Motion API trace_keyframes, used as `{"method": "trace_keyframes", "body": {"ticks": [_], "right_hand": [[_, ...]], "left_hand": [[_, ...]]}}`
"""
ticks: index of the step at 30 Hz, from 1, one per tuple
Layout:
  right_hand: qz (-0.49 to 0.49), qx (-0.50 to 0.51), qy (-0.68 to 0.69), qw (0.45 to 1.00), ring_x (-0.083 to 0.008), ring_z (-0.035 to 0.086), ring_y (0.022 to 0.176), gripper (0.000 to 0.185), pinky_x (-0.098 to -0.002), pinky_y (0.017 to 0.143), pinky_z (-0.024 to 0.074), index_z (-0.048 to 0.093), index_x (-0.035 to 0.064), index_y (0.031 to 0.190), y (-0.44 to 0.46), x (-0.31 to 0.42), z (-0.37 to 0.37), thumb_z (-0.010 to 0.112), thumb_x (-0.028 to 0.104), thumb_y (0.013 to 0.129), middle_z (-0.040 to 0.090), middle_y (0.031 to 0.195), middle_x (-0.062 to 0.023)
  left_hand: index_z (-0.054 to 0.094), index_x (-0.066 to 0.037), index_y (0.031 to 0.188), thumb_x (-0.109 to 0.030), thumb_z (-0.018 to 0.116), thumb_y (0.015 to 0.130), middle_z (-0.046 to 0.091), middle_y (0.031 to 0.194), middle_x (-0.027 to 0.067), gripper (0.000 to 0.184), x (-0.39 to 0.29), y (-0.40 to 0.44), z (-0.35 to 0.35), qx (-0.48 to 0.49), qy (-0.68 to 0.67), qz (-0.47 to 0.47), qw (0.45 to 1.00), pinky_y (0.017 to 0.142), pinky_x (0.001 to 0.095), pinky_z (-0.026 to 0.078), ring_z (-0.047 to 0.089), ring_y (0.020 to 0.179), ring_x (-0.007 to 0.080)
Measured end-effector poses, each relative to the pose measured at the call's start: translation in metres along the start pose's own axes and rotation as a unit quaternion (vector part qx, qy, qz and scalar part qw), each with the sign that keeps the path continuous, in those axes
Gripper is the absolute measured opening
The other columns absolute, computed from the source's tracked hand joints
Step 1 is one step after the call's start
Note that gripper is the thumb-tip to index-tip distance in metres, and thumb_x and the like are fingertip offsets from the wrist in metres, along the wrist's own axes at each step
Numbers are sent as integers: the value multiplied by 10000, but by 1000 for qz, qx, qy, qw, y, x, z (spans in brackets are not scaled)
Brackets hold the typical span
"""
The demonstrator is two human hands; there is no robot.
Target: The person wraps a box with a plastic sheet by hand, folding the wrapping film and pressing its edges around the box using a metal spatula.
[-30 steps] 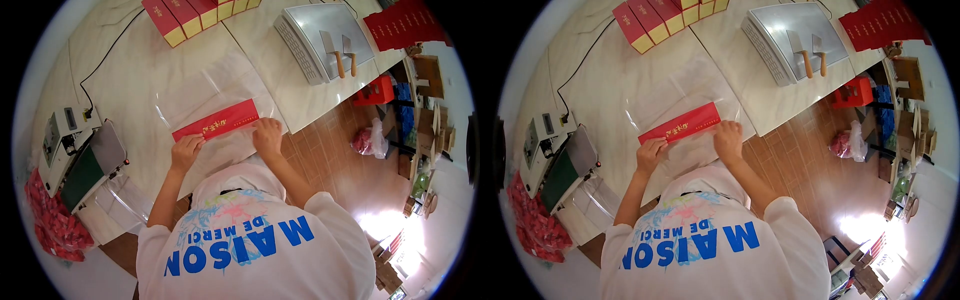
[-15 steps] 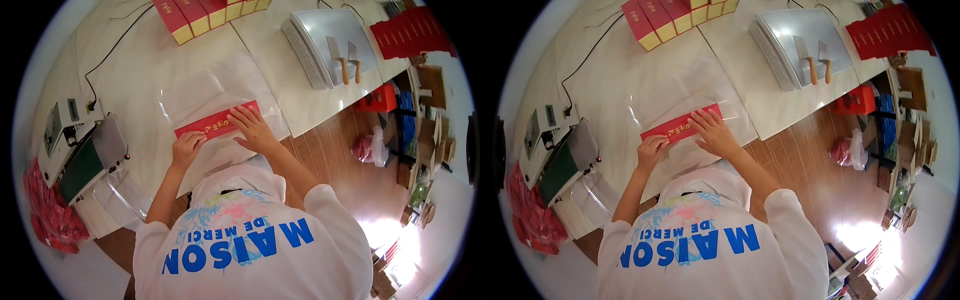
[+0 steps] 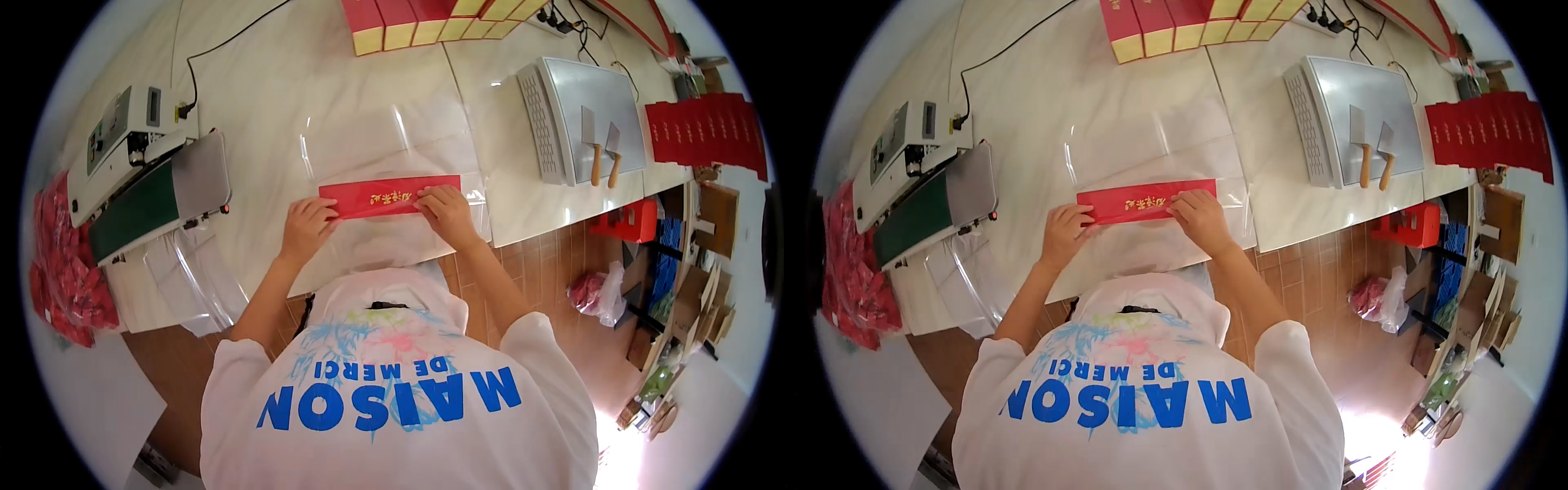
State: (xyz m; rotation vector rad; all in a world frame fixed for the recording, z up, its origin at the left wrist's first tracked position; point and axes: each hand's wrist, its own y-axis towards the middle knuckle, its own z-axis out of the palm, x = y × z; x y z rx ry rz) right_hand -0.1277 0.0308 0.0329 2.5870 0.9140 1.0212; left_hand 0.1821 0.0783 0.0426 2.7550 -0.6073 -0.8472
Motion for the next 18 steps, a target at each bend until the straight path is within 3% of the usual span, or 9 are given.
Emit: {"method": "trace_keyframes", "body": {"ticks": [8,13,18], "right_hand": [[27,-3,17,999,-267,632,832,121,-382,727,497,635,46,790,4,5,0,750,76,768,662,875,-70],[35,-2,9,999,-268,629,823,128,-384,718,497,634,42,798,4,5,2,753,67,759,656,868,-74],[36,-5,11,999,-274,628,822,129,-384,717,497,632,41,803,3,7,1,752,59,758,655,871,-79]], "left_hand": [[650,-88,859,-183,764,772,668,1041,23,172,31,-23,-35,37,-1,-120,992,882,385,434,614,988,228],[674,-84,894,-174,768,763,648,1197,37,185,5,10,-27,31,-1,12,999,951,376,446,594,1107,235],[678,-86,891,-162,758,771,668,1172,36,163,8,10,-5,31,-8,25,999,952,395,456,612,1098,224]]}}
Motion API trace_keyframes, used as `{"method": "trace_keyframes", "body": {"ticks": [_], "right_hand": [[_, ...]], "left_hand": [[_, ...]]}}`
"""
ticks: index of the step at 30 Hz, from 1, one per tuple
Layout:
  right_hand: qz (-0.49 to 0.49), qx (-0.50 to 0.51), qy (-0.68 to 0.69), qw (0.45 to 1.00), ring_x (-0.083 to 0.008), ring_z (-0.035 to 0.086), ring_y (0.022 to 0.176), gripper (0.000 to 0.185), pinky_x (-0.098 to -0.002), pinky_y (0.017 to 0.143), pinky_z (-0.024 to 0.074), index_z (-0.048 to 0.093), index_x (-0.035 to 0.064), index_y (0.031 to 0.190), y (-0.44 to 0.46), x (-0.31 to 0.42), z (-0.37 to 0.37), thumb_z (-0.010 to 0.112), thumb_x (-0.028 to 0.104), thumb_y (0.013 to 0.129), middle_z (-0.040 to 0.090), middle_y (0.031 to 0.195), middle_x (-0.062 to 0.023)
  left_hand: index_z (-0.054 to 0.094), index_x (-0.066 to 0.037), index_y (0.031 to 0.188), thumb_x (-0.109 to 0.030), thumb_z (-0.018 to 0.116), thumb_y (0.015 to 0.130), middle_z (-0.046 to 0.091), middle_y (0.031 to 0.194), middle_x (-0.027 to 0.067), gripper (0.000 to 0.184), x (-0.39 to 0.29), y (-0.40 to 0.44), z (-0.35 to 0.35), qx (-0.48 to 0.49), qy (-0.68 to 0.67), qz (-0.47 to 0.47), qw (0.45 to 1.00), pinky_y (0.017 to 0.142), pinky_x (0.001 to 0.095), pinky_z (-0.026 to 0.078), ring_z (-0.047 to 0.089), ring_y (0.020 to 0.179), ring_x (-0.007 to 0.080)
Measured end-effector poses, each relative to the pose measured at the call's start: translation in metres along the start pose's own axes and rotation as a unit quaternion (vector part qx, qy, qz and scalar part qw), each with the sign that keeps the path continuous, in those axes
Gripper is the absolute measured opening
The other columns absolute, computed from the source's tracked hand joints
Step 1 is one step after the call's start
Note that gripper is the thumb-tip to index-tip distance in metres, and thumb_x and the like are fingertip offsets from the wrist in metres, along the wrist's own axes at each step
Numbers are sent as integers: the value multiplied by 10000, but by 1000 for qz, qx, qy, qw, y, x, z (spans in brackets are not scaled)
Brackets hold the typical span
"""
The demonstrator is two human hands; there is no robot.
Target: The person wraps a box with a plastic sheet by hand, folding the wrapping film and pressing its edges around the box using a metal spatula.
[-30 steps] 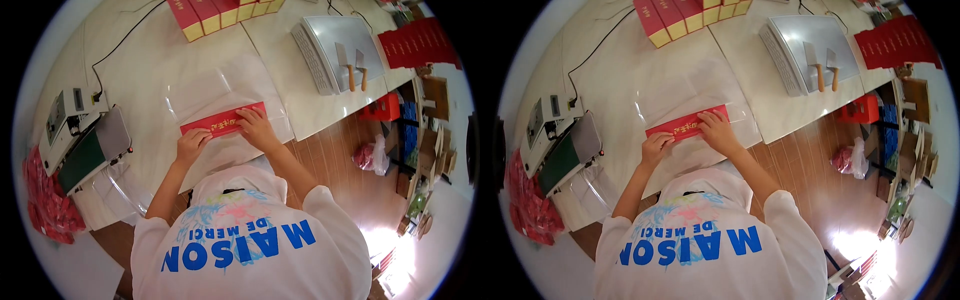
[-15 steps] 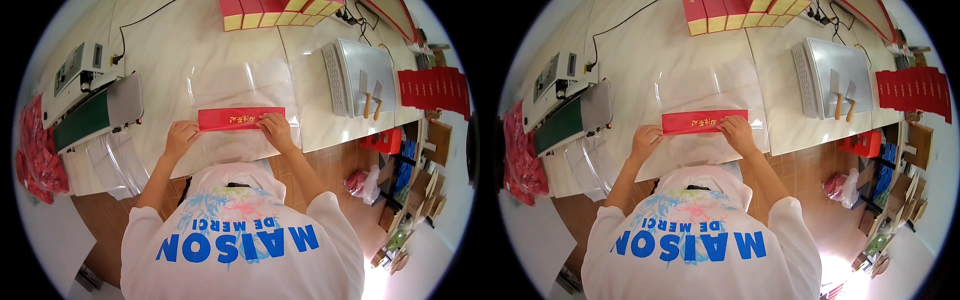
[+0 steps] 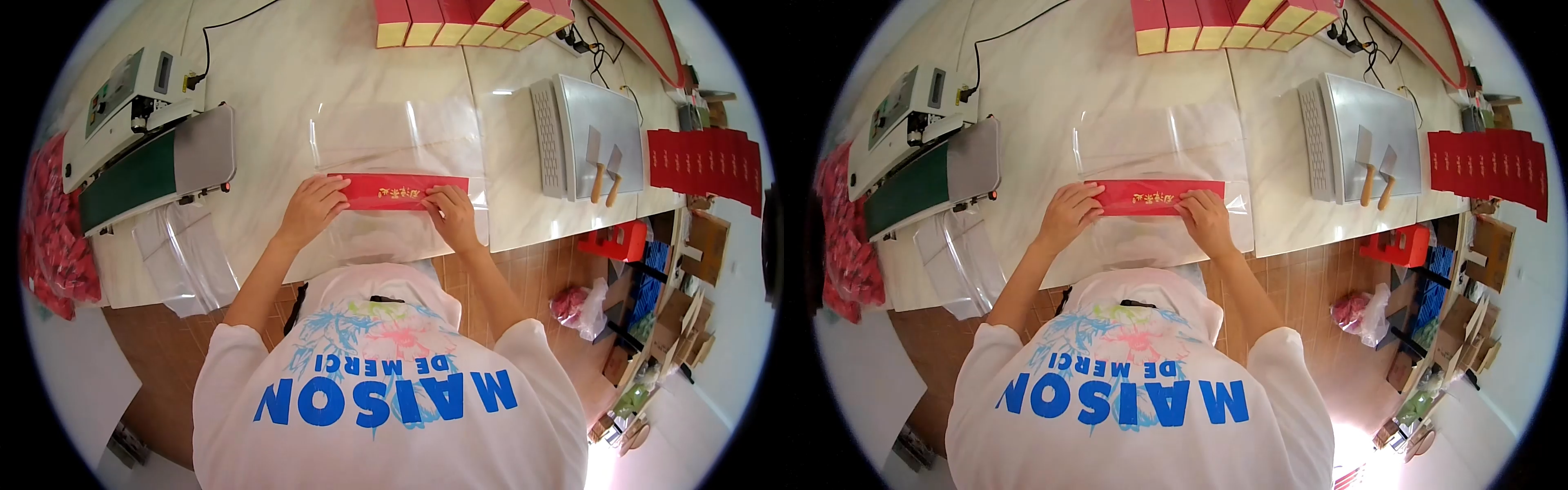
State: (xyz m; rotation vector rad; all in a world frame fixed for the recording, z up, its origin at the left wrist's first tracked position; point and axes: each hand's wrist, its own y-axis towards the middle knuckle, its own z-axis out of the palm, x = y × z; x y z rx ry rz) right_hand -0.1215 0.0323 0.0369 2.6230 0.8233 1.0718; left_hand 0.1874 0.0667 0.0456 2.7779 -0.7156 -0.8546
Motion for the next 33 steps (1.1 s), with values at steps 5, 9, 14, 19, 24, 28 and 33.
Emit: {"method": "trace_keyframes", "body": {"ticks": [5,9,14,19,24,28,33], "right_hand": [[-17,10,-1,1000,-281,622,842,148,-383,724,496,629,48,836,-4,-7,-5,753,65,759,650,921,-80],[-60,35,-26,997,-286,611,900,169,-391,751,493,619,57,858,-6,-24,-29,755,67,758,641,996,-72],[45,40,43,997,-298,579,921,152,-383,800,482,587,26,846,-5,-31,-40,724,1,785,628,983,-89],[69,34,64,995,-294,573,925,152,-375,787,486,566,15,843,-2,-32,-39,707,-27,807,622,971,-99],[67,36,55,996,-285,575,922,152,-363,770,490,567,18,838,-2,-32,-37,707,-34,811,617,971,-101],[84,42,60,994,-273,566,907,146,-353,751,487,564,17,819,-3,-32,-36,698,-41,811,609,973,-99],[93,51,50,993,-300,557,944,147,-382,759,495,558,21,811,0,-29,-36,696,-28,802,616,962,-88]], "left_hand": [[671,-80,859,-157,760,777,720,993,18,143,1,-7,6,-39,11,-9,999,847,366,500,671,951,203],[666,-77,846,-183,752,786,715,881,0,149,-1,-3,4,-63,25,2,998,761,336,499,662,816,187],[646,-86,806,-166,756,786,693,823,13,137,-4,-2,9,-87,1,-43,995,711,345,489,639,757,207],[627,-82,795,-156,770,768,643,755,35,163,-7,1,16,-90,-16,-128,988,661,366,473,600,698,243],[619,-67,766,-130,783,756,672,840,38,177,-9,3,16,-83,-21,-150,985,663,349,492,640,756,228],[627,-60,754,-126,790,745,667,877,37,176,-8,2,17,-79,-32,-175,981,655,333,504,645,764,217],[624,-52,753,-120,795,739,659,849,38,185,-9,3,18,-87,-41,-182,979,635,329,503,639,743,212]]}}
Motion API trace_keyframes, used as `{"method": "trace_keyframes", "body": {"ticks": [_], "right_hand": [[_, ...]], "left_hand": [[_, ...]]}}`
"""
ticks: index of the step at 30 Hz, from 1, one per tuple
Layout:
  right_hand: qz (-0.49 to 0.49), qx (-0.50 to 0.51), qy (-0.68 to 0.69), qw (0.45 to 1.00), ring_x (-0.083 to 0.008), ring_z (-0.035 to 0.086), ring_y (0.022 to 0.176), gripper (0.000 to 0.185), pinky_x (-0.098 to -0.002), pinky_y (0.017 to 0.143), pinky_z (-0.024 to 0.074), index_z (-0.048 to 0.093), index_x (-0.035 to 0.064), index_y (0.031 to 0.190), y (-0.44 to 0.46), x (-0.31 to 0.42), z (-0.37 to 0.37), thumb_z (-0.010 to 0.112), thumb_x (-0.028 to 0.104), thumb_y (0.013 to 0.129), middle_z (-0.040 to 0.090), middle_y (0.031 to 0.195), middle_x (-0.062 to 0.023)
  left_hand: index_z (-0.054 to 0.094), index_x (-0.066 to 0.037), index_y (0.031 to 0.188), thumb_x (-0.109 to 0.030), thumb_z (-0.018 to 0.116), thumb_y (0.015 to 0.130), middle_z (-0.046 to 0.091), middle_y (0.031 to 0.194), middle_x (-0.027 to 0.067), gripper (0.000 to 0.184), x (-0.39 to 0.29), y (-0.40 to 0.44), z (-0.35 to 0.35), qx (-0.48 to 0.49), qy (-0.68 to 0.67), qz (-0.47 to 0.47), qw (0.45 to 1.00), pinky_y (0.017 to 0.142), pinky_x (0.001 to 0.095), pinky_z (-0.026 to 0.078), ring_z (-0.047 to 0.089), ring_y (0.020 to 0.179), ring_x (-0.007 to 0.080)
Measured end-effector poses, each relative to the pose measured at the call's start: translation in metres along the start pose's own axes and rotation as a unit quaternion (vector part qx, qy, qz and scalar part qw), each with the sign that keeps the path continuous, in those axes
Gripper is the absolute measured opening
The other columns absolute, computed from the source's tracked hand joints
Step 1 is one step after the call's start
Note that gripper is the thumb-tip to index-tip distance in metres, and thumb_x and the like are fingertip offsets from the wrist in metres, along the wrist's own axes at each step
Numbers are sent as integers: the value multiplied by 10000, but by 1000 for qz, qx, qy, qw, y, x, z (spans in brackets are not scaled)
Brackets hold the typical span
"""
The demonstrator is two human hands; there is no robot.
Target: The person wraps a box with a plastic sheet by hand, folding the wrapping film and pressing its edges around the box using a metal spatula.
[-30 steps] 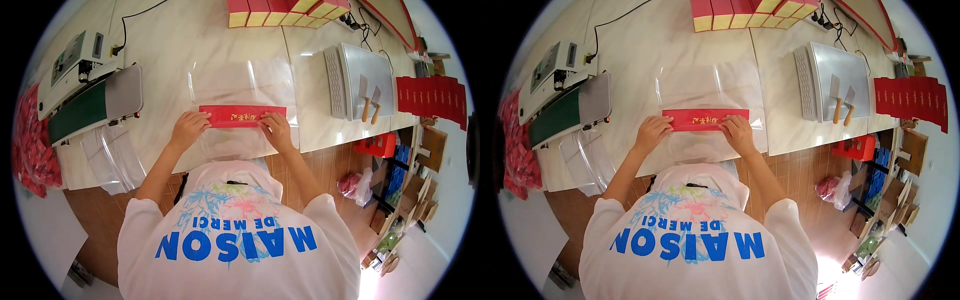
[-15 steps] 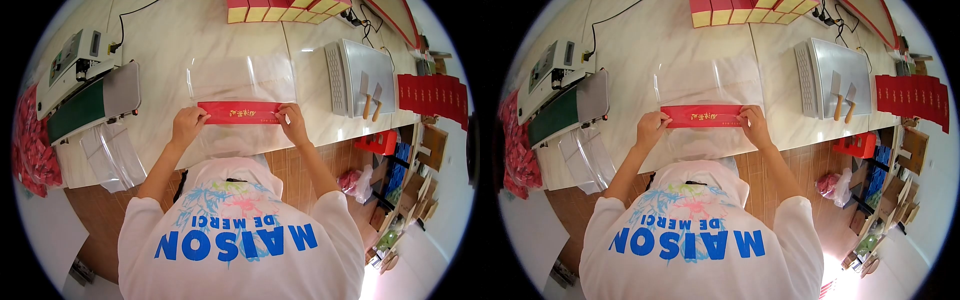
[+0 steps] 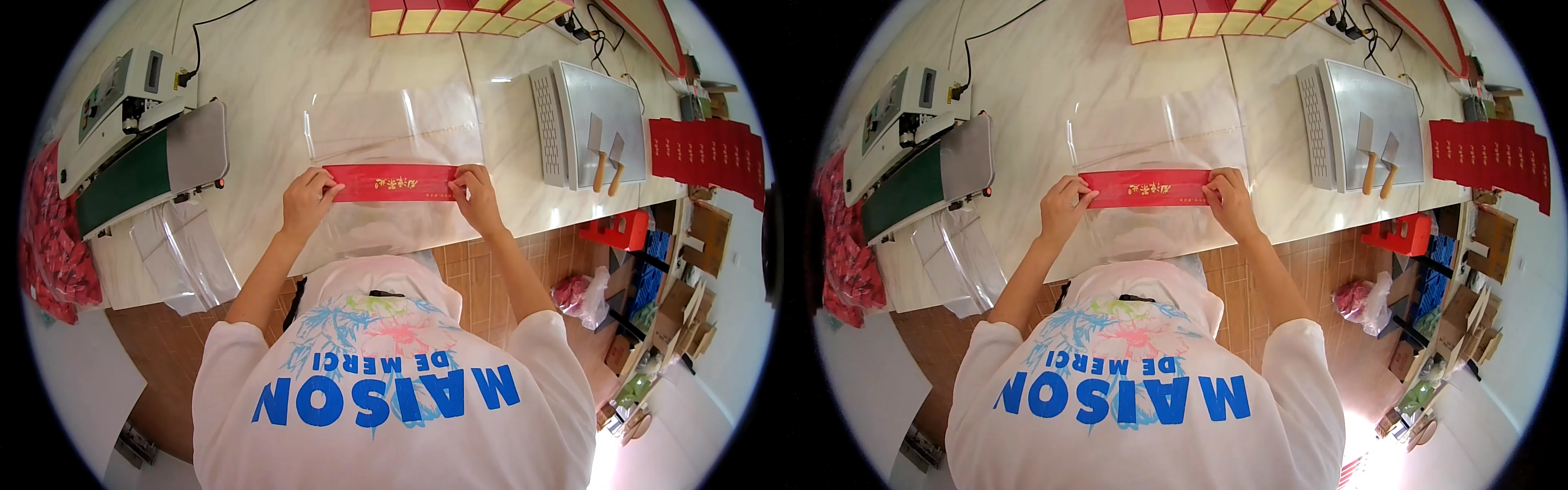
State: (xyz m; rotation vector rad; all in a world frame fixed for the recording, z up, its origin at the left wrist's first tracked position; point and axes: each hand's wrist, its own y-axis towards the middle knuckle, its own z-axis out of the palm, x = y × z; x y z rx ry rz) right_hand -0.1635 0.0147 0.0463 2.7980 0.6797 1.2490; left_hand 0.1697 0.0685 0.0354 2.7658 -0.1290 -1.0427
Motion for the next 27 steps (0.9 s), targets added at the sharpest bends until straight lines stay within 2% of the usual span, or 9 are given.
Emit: {"method": "trace_keyframes", "body": {"ticks": [3,9,11,14,17,18,21,27], "right_hand": [[-1,-1,-2,1000,-306,555,945,150,-389,774,493,557,20,796,0,-2,1,701,-23,799,617,966,-86],[-19,-5,-21,1000,-312,559,949,194,-394,786,482,557,35,889,-1,-8,4,674,-63,768,615,980,-97],[-46,-21,-136,989,-308,557,970,261,-408,810,457,572,57,978,-3,-4,9,645,-57,755,602,1021,-107],[-93,-63,-167,980,-304,554,992,312,-427,838,429,594,71,1046,-5,24,31,629,-27,752,583,1064,-113],[-135,-10,-91,987,-307,553,1022,398,-448,864,432,616,59,1139,-9,50,75,620,-1,746,577,1090,-116],[-140,17,-86,986,-305,555,1022,468,-445,865,439,602,52,1212,-9,62,85,622,9,746,579,1093,-123],[-115,52,-120,985,-305,549,1020,515,-437,862,437,580,31,1262,-6,89,109,618,22,748,571,1079,-130],[-77,62,-154,983,-306,529,986,475,-434,851,433,564,1,1271,3,96,117,567,49,798,548,1043,-136]], "left_hand": [[621,-47,751,-115,796,739,650,829,38,188,-1,0,1,-7,-6,-5,1000,629,327,502,631,727,211],[611,-42,753,-99,794,739,635,807,42,192,-3,1,0,-4,-7,-17,1000,623,328,500,622,714,212],[608,-41,757,-94,792,739,633,807,42,192,-4,1,1,-9,-9,-18,1000,622,328,500,620,714,213],[606,-40,767,-90,788,741,633,811,43,191,-5,-1,2,-12,-11,-20,1000,621,329,500,621,722,216],[606,-41,772,-87,787,739,634,816,46,190,-6,-2,1,-13,-17,-27,999,632,334,506,623,728,223],[607,-41,773,-85,787,737,634,817,47,189,-5,-2,1,-19,-17,-17,1000,637,335,510,624,731,225],[610,-41,776,-83,787,736,635,820,49,186,-3,-3,2,-24,-20,-15,999,645,338,516,627,737,229],[604,-64,782,-80,770,731,601,782,41,174,2,-4,9,-56,-31,4,998,612,351,493,603,701,240]]}}
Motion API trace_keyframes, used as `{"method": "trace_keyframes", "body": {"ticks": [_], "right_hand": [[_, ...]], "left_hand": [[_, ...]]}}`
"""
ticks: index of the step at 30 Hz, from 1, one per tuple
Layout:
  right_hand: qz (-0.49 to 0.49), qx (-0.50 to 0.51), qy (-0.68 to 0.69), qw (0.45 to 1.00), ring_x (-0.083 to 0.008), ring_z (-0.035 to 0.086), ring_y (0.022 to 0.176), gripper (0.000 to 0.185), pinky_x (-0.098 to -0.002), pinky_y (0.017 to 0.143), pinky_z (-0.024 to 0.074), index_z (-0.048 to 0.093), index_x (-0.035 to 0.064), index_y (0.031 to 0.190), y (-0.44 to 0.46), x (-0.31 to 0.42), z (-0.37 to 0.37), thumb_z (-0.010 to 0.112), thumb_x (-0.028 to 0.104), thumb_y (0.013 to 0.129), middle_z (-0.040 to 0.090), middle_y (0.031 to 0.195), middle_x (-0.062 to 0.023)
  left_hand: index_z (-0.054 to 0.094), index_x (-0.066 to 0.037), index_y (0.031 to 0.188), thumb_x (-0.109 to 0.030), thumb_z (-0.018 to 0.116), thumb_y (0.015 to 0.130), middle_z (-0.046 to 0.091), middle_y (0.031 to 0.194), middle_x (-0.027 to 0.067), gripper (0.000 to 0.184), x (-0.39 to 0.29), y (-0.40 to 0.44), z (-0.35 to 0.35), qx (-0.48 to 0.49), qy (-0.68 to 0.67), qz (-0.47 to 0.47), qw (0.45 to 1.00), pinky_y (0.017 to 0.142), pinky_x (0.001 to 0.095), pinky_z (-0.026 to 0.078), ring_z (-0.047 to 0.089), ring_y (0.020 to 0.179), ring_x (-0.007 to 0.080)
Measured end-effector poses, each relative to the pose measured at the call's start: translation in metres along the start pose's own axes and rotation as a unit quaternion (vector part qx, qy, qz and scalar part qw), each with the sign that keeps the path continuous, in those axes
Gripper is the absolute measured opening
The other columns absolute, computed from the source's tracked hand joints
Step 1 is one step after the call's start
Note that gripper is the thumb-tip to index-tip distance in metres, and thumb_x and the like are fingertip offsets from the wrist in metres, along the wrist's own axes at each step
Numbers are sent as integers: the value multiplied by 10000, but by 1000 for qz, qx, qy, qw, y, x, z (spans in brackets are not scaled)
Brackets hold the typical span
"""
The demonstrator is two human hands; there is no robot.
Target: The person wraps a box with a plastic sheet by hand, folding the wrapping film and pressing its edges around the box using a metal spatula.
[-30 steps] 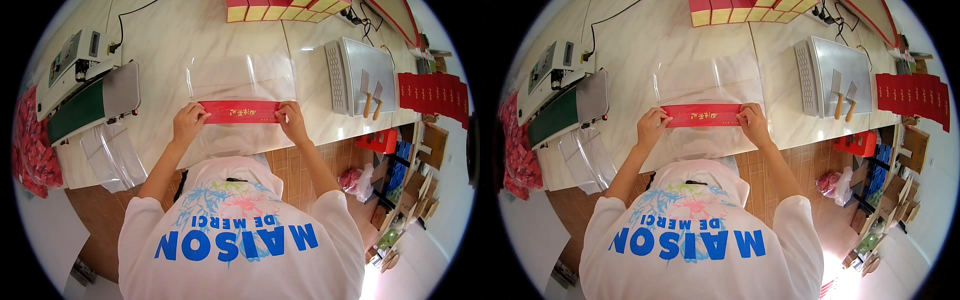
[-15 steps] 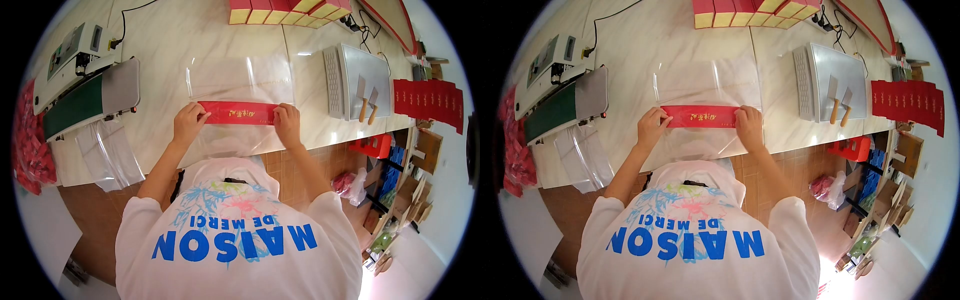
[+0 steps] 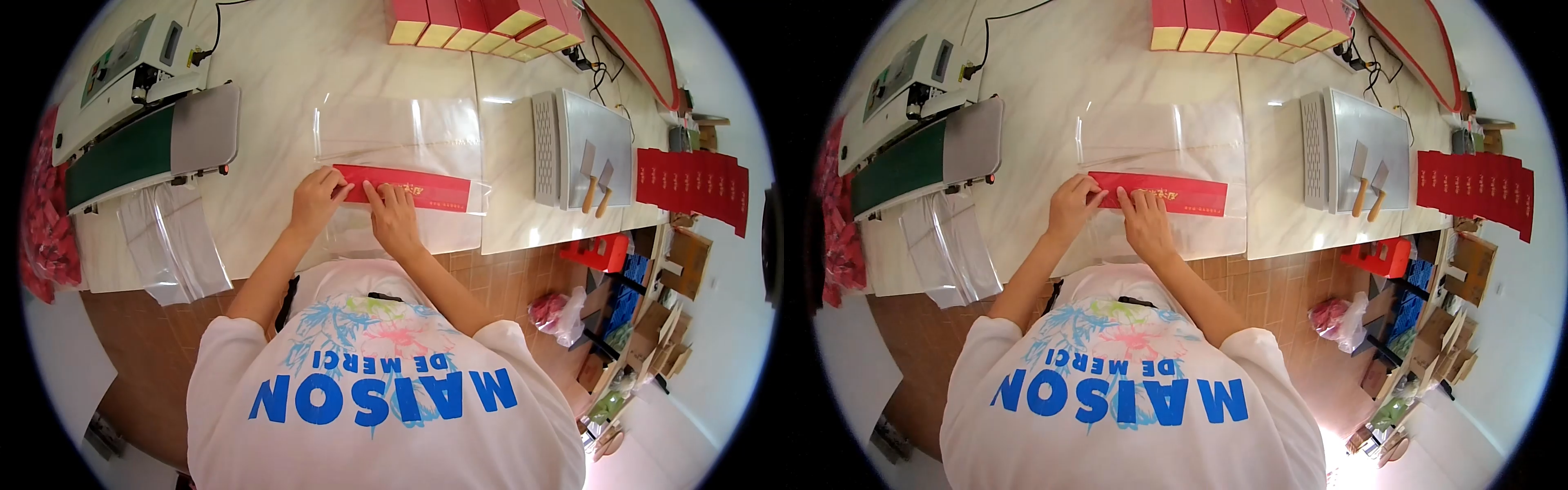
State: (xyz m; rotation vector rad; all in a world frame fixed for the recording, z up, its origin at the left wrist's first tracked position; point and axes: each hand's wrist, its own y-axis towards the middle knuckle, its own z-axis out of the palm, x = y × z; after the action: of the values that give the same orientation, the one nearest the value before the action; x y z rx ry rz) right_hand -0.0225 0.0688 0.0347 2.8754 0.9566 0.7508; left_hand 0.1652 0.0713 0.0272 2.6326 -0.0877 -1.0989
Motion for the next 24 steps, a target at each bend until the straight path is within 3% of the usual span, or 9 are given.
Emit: {"method": "trace_keyframes", "body": {"ticks": [5,7,8,10,14,16,17,19,24], "right_hand": [[-4,-6,-18,1000,-305,529,968,462,-440,843,436,565,4,1267,2,1,1,555,44,806,549,1035,-136],[-4,-13,-19,1000,-306,530,965,463,-443,839,438,565,6,1265,3,2,1,558,40,804,550,1030,-134],[2,-8,-19,1000,-305,532,962,462,-447,835,440,567,11,1263,3,2,1,560,35,802,549,1022,-131],[9,-3,-19,1000,-305,534,959,461,-451,830,442,569,15,1260,3,1,1,563,29,800,549,1013,-128],[5,-9,-13,1000,-308,538,952,454,-464,827,444,569,24,1261,4,0,0,568,15,807,551,999,-120],[6,-12,-12,1000,-308,539,947,453,-462,826,445,569,26,1261,5,3,-1,571,10,809,553,992,-118],[9,-13,2,1000,-310,541,943,446,-453,825,448,575,27,1253,6,4,-3,575,6,807,555,987,-120],[18,-15,9,1000,-313,542,938,439,-445,825,450,580,27,1244,6,4,-7,580,1,806,557,981,-121],[34,-3,31,999,-325,542,924,407,-440,824,449,607,27,1189,10,8,-12,580,-9,784,556,969,-138]], "left_hand": [[608,-57,840,-58,721,783,619,827,62,126,18,6,-7,-29,-6,20,999,624,355,498,605,709,263],[621,-45,915,-35,675,828,636,877,76,103,39,6,-19,-95,-2,-86,992,661,344,510,624,739,247],[621,-45,915,-35,675,828,636,877,76,103,51,4,-29,-95,-3,-86,992,661,344,510,624,739,247],[642,-41,981,-37,662,846,651,938,80,137,63,6,-53,-142,15,-205,968,711,340,517,641,776,217],[671,-62,1042,-42,677,836,656,992,79,207,60,12,-70,-92,-42,-219,970,738,334,521,649,787,200],[682,-107,1099,-96,691,839,659,1024,50,261,49,18,-56,47,-89,-135,986,785,317,497,629,865,204],[682,-107,1099,-96,691,839,659,1024,50,261,43,22,-48,49,-93,-133,986,785,317,497,629,865,204],[690,-115,1100,-167,755,778,648,1088,22,332,29,30,-28,120,-17,25,992,920,363,448,571,1043,217],[704,-115,1058,-249,798,723,625,1097,12,372,4,41,-9,204,35,31,978,995,413,382,500,1146,234]]}}
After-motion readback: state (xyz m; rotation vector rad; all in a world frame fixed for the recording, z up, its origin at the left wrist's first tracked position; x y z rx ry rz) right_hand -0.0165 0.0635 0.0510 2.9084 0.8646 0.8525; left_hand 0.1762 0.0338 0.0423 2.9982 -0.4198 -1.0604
